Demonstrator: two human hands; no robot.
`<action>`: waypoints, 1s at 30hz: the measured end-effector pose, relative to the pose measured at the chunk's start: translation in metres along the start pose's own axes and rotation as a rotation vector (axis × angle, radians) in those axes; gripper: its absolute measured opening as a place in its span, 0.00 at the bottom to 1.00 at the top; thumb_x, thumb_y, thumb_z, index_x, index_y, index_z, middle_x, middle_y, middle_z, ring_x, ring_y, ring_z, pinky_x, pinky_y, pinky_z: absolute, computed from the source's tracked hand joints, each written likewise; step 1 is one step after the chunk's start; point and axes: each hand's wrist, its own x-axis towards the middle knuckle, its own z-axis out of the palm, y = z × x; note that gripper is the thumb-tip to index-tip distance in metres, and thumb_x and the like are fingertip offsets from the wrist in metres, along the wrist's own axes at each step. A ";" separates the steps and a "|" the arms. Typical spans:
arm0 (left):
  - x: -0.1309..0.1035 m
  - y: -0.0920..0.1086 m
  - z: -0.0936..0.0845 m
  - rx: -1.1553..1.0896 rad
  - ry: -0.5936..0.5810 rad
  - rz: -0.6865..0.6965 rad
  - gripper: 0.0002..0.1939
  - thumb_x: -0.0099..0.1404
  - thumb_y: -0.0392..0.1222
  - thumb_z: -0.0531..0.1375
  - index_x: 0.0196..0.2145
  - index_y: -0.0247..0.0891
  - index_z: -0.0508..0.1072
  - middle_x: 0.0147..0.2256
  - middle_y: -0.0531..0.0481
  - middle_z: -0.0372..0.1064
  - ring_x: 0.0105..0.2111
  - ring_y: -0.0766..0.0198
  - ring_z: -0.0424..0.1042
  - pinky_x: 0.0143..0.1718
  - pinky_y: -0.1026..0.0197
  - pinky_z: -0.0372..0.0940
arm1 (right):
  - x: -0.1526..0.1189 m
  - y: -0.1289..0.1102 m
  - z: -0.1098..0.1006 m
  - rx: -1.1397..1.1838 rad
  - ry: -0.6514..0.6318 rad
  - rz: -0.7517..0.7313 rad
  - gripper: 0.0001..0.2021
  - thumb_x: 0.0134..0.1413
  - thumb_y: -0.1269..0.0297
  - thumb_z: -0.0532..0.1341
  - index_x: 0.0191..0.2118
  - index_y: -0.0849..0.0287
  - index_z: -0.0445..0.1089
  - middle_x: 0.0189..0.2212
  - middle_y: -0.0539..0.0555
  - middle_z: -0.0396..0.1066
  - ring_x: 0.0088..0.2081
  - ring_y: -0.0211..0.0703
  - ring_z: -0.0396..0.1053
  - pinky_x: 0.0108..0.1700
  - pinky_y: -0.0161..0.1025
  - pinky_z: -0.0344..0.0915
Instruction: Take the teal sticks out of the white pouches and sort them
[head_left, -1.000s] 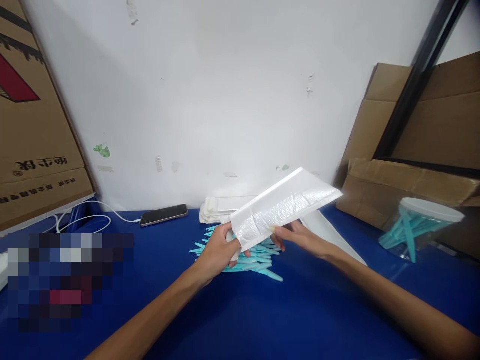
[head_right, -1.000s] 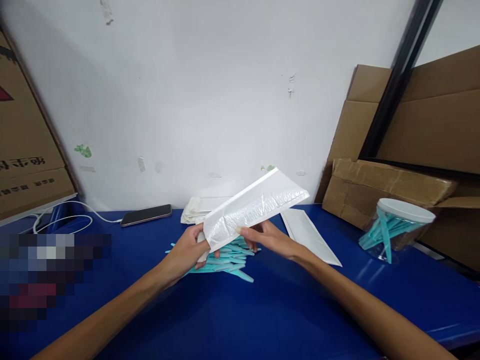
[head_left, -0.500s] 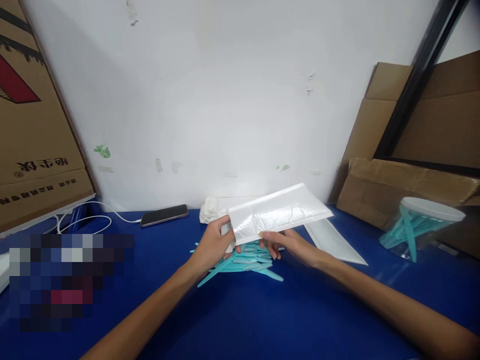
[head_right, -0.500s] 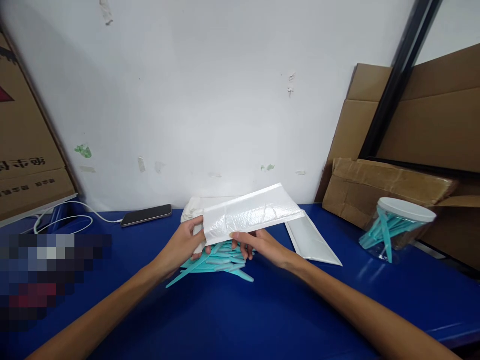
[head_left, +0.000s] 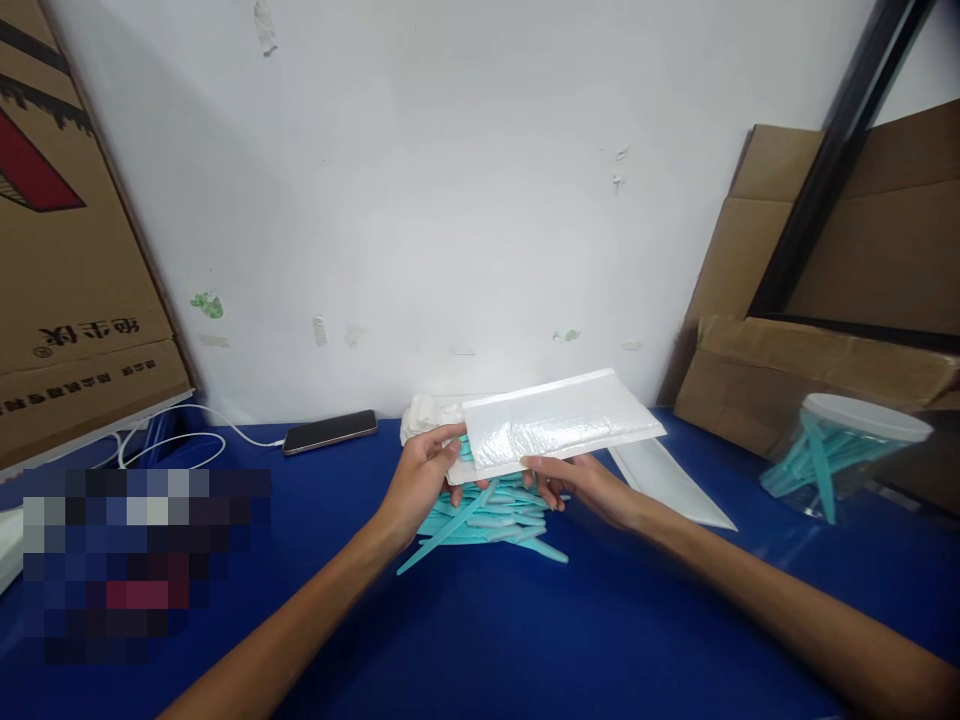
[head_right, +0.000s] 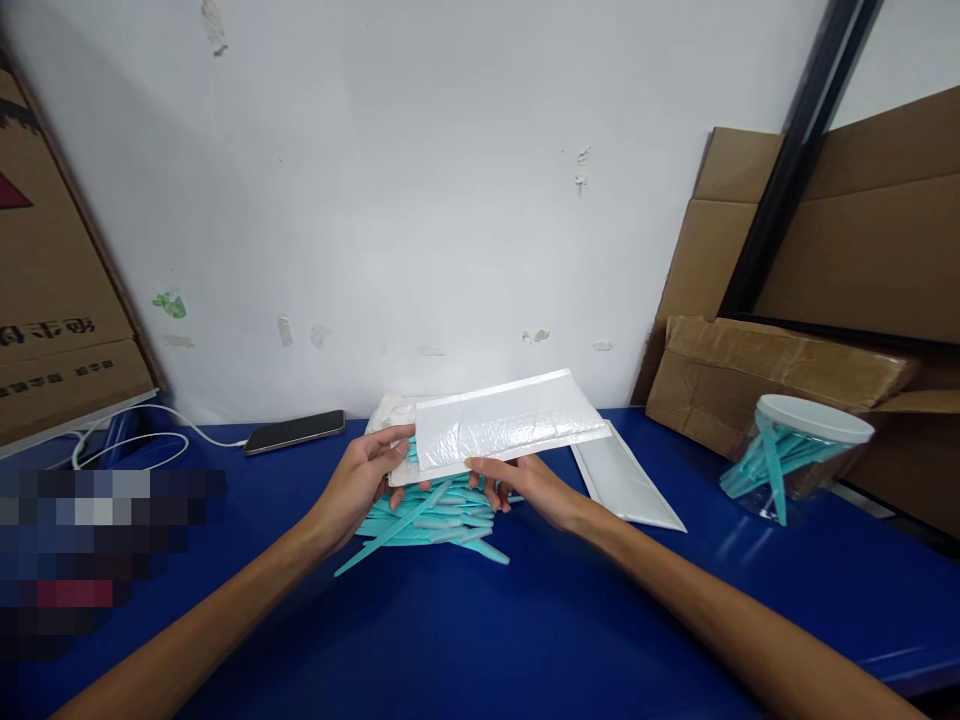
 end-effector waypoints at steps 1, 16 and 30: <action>0.000 0.000 -0.001 -0.005 -0.006 0.000 0.27 0.68 0.39 0.56 0.62 0.27 0.63 0.28 0.45 0.75 0.26 0.59 0.75 0.16 0.66 0.60 | 0.000 0.000 0.000 0.000 0.001 -0.001 0.19 0.60 0.48 0.62 0.33 0.62 0.75 0.19 0.49 0.65 0.24 0.37 0.62 0.29 0.37 0.57; -0.002 0.003 -0.003 0.011 0.070 -0.022 0.27 0.56 0.36 0.58 0.54 0.27 0.73 0.20 0.53 0.68 0.17 0.70 0.61 0.16 0.67 0.60 | 0.001 0.001 -0.002 0.021 0.023 -0.009 0.18 0.59 0.50 0.63 0.32 0.62 0.75 0.19 0.49 0.65 0.23 0.37 0.62 0.28 0.36 0.57; -0.004 0.010 -0.007 -0.012 -0.011 -0.017 0.29 0.54 0.36 0.62 0.55 0.24 0.72 0.18 0.57 0.65 0.15 0.73 0.59 0.16 0.68 0.60 | 0.000 -0.002 -0.004 0.046 0.001 -0.037 0.17 0.59 0.51 0.63 0.31 0.62 0.74 0.22 0.50 0.65 0.24 0.36 0.61 0.28 0.36 0.58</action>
